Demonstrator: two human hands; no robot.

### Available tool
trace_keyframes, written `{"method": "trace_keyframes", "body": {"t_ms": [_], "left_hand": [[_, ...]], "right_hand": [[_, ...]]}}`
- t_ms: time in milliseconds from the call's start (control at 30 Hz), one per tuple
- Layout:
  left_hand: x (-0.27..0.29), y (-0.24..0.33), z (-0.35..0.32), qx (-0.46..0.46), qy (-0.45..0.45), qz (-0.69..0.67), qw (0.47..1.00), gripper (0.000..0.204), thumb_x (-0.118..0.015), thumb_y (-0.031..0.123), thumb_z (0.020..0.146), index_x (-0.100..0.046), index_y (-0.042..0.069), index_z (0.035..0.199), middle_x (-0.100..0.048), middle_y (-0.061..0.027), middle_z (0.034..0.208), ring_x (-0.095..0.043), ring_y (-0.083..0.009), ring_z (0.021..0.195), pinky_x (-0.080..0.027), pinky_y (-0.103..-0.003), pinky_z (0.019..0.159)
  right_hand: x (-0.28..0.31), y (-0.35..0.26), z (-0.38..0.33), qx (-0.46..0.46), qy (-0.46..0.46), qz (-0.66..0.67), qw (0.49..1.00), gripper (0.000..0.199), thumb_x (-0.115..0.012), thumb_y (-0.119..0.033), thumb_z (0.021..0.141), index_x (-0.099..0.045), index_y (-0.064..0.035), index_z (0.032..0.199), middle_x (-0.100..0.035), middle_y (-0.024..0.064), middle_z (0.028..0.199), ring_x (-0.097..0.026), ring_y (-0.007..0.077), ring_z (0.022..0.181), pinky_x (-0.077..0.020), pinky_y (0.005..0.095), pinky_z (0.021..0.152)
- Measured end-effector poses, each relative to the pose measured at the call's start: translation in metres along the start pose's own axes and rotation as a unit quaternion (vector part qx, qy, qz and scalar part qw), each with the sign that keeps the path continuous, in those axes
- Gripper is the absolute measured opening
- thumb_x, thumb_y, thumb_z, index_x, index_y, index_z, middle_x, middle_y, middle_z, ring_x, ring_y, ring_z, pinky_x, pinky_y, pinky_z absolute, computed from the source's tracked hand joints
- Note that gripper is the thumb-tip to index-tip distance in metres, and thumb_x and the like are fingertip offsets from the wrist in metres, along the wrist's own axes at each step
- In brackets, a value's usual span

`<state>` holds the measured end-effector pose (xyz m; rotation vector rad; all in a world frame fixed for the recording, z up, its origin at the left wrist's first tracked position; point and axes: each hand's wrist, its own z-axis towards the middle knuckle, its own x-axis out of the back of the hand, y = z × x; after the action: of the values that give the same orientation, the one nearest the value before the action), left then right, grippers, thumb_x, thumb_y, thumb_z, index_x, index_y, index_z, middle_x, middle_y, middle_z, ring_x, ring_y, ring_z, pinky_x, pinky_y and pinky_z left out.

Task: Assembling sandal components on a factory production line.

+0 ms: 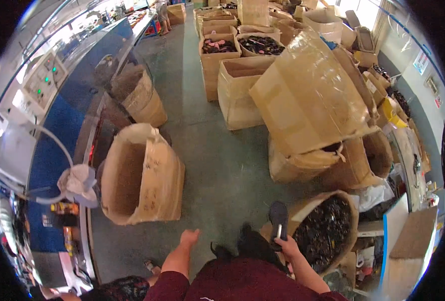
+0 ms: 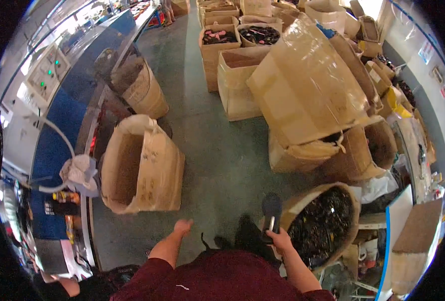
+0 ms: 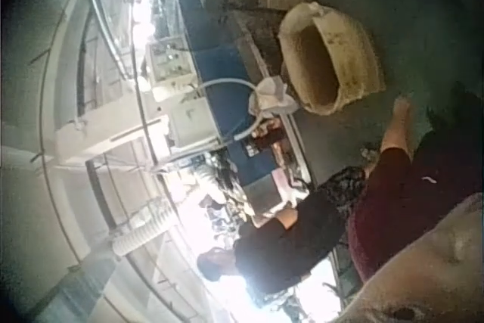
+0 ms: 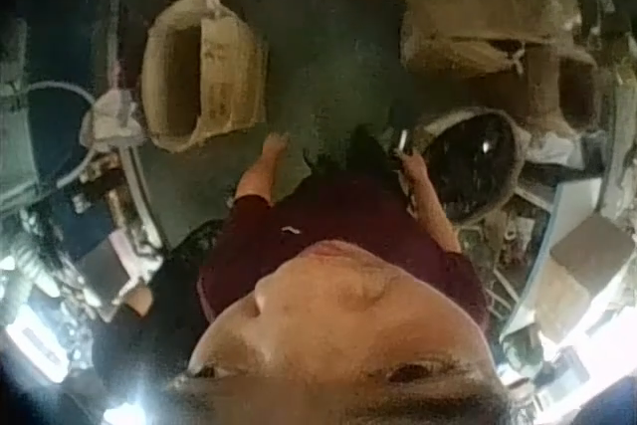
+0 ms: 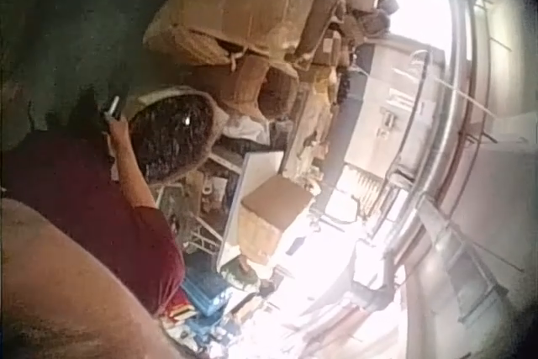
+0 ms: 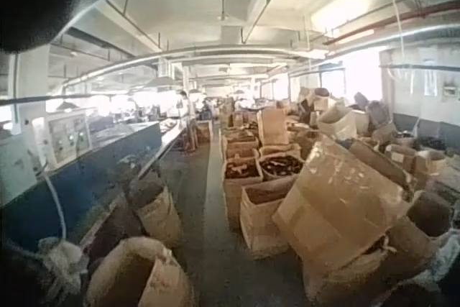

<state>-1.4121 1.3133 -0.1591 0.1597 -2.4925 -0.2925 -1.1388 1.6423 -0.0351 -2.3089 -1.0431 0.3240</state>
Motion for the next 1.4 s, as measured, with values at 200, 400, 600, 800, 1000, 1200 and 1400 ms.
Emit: {"method": "trace_keyframes", "body": {"t_ms": [200,400,600,800,1000,1200,1400], "left_hand": [[0.057,-0.012,0.047,-0.038,-0.124,0.212,0.969,0.053,-0.037,0.045,0.093,-0.056,0.008,0.126,-0.054,-0.0201,0.128,-0.051,-0.0391,0.119,-0.04,-0.046,0.1],[0.125,0.107,0.078,0.091,-0.12,0.011,0.989,0.053,-0.038,0.046,0.093,-0.055,0.009,0.127,-0.053,-0.0195,0.13,-0.05,-0.0393,0.12,-0.04,-0.045,0.1],[0.232,0.189,0.225,-0.002,0.052,-0.164,0.985,0.06,-0.054,0.052,0.083,-0.064,-0.001,0.111,-0.061,-0.0227,0.115,-0.057,-0.0362,0.111,-0.043,-0.041,0.095],[0.342,0.3,0.358,-0.14,-0.026,-0.002,0.99,0.053,-0.057,0.05,0.083,-0.067,0.004,0.107,-0.064,-0.0182,0.111,-0.059,-0.0353,0.106,-0.045,-0.042,0.092],[0.491,0.368,0.434,-0.04,-0.037,0.066,0.996,0.051,-0.058,0.044,0.085,-0.062,0.004,0.116,-0.062,-0.0172,0.118,-0.058,-0.036,0.11,-0.046,-0.042,0.092],[0.555,0.402,0.524,-0.048,0.049,-0.171,0.983,0.053,-0.06,0.045,0.083,-0.063,0.002,0.113,-0.061,-0.0193,0.119,-0.056,-0.0324,0.114,-0.046,-0.042,0.093],[0.643,0.327,0.543,0.134,0.154,-0.357,0.911,0.048,-0.057,0.044,0.082,-0.069,0.0,0.095,-0.068,-0.0194,0.095,-0.066,-0.0319,0.091,-0.049,-0.04,0.081]], "right_hand": [[-0.001,-0.073,0.158,-0.065,0.042,0.052,0.996,0.035,-0.065,-0.019,0.087,-0.053,-0.002,0.114,-0.063,0.0121,0.093,-0.064,0.0237,0.082,-0.0518,0.0382,0.062],[-0.083,-0.267,0.235,-0.07,-0.087,0.01,0.994,0.036,-0.064,-0.023,0.087,-0.051,-0.0014,0.113,-0.062,0.0095,0.098,-0.062,0.0208,0.084,-0.0529,0.0349,0.063],[-0.173,-0.433,0.296,0.037,-0.152,-0.117,0.981,0.039,-0.066,-0.022,0.087,-0.052,-0.0019,0.118,-0.063,0.0076,0.1,-0.062,0.0181,0.086,-0.0526,0.0345,0.066],[-0.275,-0.543,0.402,0.045,-0.191,-0.087,0.977,0.027,-0.063,-0.02,0.089,-0.057,-0.0037,0.11,-0.064,0.0047,0.092,-0.061,0.0159,0.078,-0.0512,0.033,0.065],[-0.355,-0.647,0.445,0.034,-0.194,-0.052,0.979,0.026,-0.06,-0.017,0.091,-0.053,-0.003,0.112,-0.063,0.0054,0.094,-0.061,0.0163,0.08,-0.0522,0.0353,0.068],[-0.44,-0.732,0.566,0.002,-0.234,-0.052,0.971,0.028,-0.058,-0.017,0.092,-0.053,-0.0019,0.115,-0.063,0.0069,0.095,-0.062,0.0185,0.082,-0.0515,0.0348,0.072],[-0.52,-0.876,0.621,-0.041,-0.249,-0.091,0.963,0.025,-0.057,-0.02,0.093,-0.055,0.0002,0.108,-0.064,0.0067,0.095,-0.062,0.0182,0.083,-0.0507,0.0357,0.072]]}}
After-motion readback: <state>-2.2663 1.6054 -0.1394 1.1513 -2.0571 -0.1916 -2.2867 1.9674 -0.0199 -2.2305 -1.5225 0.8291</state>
